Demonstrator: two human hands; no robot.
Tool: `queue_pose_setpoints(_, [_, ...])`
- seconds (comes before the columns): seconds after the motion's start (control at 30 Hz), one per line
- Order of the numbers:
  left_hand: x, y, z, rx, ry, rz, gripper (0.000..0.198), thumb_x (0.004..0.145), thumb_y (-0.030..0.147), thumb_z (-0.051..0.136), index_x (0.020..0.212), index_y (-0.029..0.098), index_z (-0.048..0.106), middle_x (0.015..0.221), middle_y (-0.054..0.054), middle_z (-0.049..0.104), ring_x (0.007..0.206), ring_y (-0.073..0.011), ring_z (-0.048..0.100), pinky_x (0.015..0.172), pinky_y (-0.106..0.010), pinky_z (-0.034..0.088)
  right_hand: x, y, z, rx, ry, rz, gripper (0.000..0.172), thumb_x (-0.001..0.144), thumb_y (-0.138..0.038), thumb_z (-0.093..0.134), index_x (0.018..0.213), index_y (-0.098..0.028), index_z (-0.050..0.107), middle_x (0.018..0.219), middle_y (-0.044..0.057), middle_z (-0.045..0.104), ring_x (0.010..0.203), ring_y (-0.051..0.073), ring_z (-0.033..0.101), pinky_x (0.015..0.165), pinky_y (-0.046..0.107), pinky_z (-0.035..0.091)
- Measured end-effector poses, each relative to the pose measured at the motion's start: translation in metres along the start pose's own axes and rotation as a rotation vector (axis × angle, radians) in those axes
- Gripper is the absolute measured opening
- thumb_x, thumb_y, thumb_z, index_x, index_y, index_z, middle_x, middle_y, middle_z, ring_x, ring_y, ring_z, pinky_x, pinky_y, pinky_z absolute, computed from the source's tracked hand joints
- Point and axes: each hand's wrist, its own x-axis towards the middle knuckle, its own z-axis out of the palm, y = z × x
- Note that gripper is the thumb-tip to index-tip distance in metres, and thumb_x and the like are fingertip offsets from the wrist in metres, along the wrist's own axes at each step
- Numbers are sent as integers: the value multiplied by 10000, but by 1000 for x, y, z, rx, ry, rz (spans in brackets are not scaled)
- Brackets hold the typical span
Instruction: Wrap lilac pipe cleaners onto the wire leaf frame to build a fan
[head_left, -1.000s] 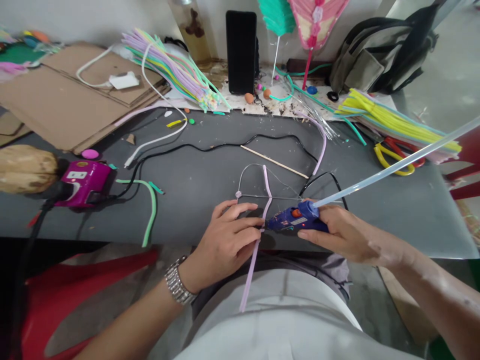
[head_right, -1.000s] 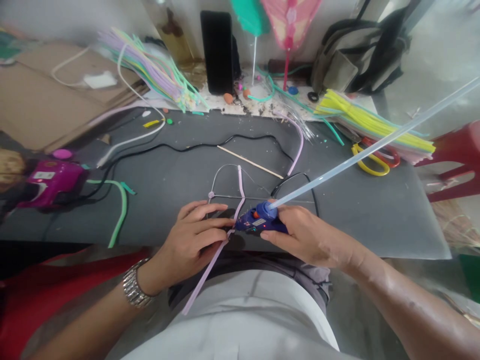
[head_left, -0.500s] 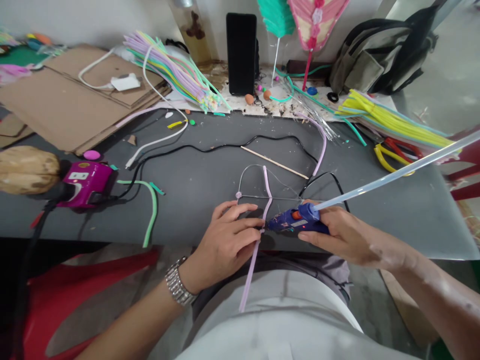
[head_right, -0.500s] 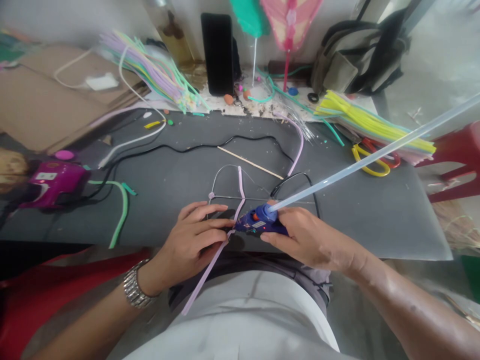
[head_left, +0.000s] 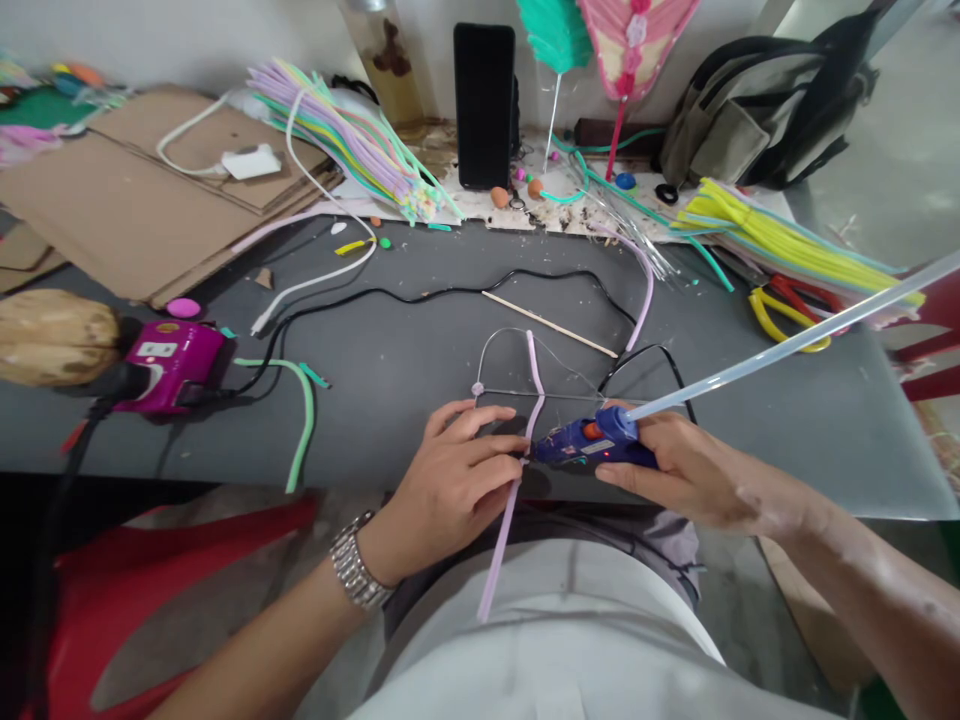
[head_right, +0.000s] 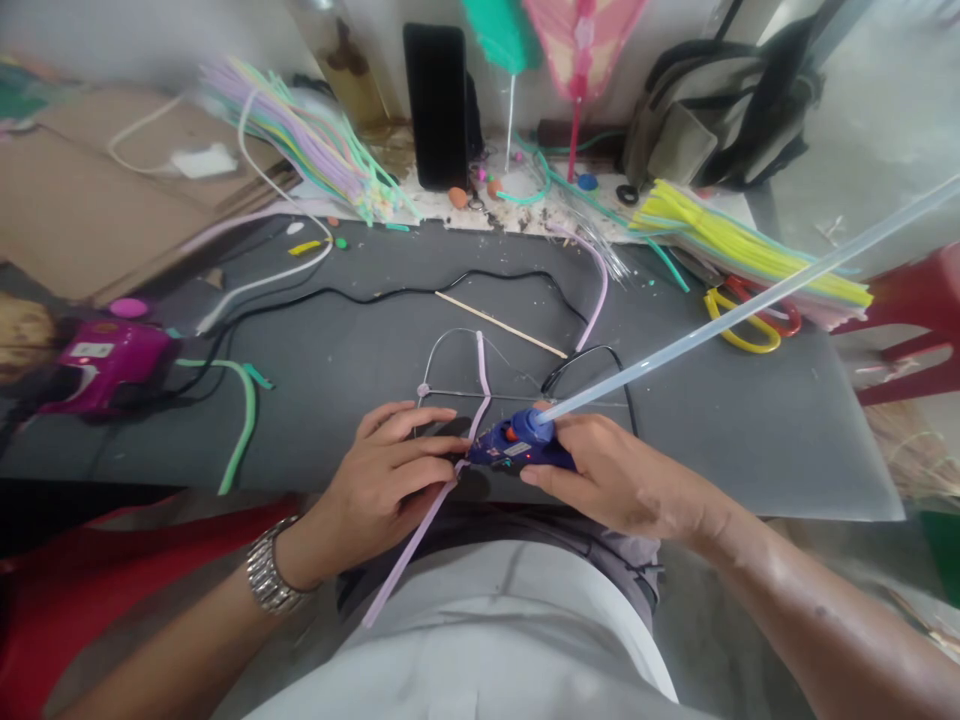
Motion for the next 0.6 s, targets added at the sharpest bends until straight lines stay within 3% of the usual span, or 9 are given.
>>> queue_pose_setpoints(0.23, [0, -1, 0, -5, 3, 4, 137, 913, 91, 636, 903, 225, 663, 1149, -6, 793, 1252, -293, 614, 1079, -544, 363, 1, 0, -1, 73, -41, 26, 370, 994, -512, 512, 826, -190, 580, 707, -9, 559, 621, 130, 458, 574, 276, 360])
queue_pose_setpoints(0.47, [-1, -1, -2, -13, -3, 6, 144, 911, 85, 633, 900, 226, 663, 1149, -5, 792, 1249, -285, 614, 1081, -539, 365, 1, 4, -3, 171, -37, 101, 400, 922, -548, 620, 752, -188, 595, 624, -36, 494, 546, 103, 391, 487, 251, 298])
queue_pose_setpoints(0.6, [0, -2, -2, -23, -19, 4, 132, 924, 98, 629, 922, 227, 655, 1155, 1, 790, 1258, -274, 606, 1092, -531, 353, -4, 20, -13, 354, -27, 151, 391, 876, -562, 690, 846, -175, 734, 655, -5, 606, 566, 118, 503, 501, 238, 364])
